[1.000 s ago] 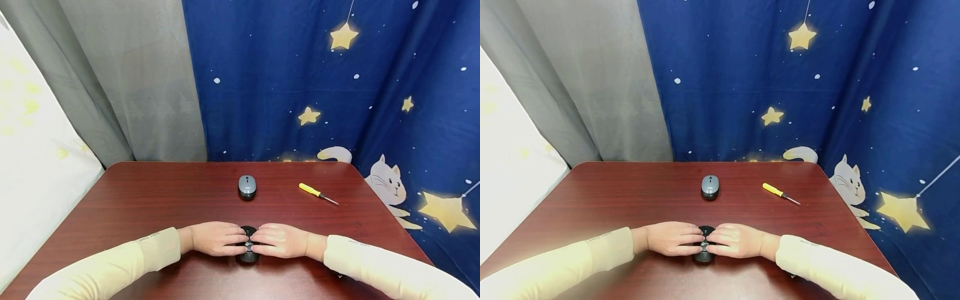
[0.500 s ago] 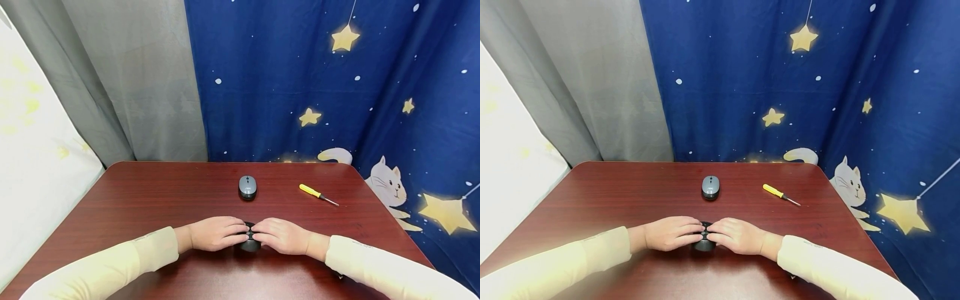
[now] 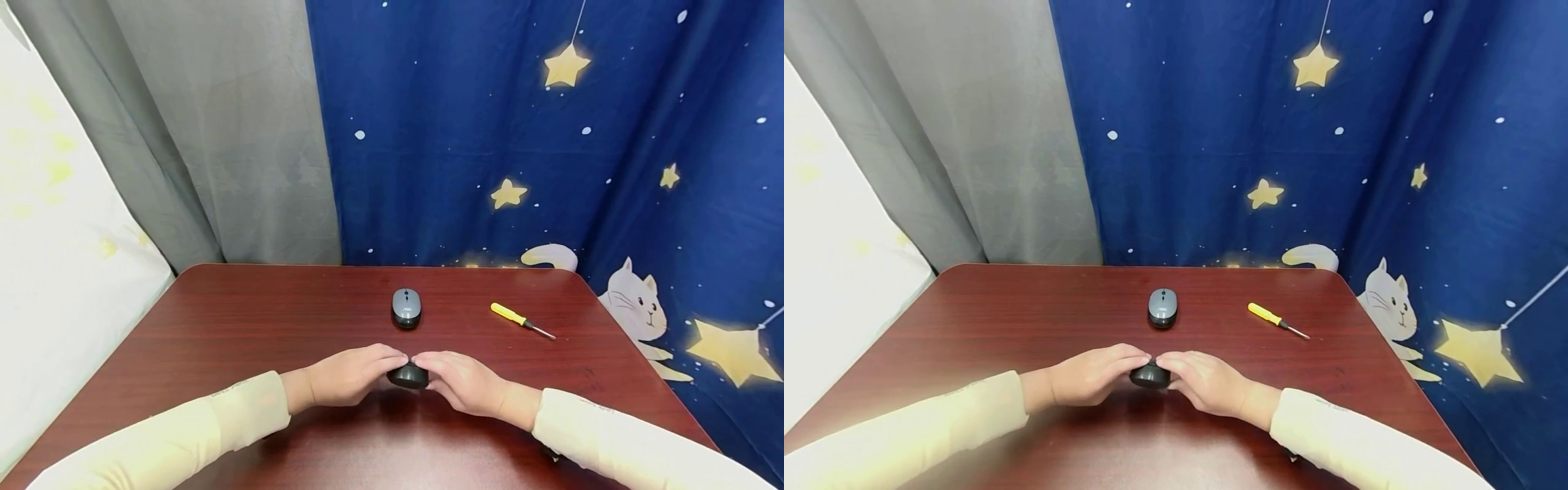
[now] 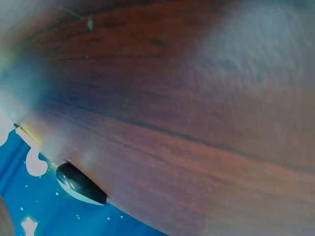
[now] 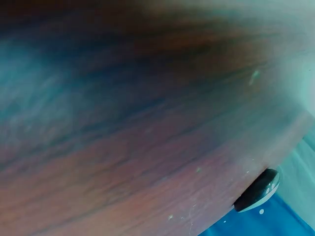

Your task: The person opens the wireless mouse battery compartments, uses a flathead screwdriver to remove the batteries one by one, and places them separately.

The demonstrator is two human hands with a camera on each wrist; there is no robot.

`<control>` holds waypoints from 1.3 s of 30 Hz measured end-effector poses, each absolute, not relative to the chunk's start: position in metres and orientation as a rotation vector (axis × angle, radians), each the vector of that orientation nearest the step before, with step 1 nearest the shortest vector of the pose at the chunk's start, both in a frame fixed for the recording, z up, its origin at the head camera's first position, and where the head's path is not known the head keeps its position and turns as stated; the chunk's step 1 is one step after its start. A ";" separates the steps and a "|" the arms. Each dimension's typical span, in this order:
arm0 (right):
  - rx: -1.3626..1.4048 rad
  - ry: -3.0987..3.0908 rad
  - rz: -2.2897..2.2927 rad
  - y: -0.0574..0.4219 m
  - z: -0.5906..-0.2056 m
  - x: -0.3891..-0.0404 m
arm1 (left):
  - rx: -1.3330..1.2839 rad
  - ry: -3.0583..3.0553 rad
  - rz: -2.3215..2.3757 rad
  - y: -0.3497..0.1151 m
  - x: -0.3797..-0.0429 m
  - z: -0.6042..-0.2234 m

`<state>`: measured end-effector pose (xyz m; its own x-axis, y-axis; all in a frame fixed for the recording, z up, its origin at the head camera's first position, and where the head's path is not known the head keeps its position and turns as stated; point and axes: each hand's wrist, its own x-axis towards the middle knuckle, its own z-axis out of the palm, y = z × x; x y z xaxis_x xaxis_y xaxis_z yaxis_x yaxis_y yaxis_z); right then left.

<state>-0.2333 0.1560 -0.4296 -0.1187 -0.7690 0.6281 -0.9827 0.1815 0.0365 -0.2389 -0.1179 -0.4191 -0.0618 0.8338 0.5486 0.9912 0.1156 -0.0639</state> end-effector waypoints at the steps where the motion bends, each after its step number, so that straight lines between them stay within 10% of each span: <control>1: 1.622 -1.986 0.569 0.156 -0.429 -0.232 | -1.751 -1.961 -0.483 -0.118 -0.238 -0.419; 39: 0.793 -2.250 2.190 0.124 -0.408 -0.220 | -0.975 -2.268 -2.112 -0.103 -0.225 -0.411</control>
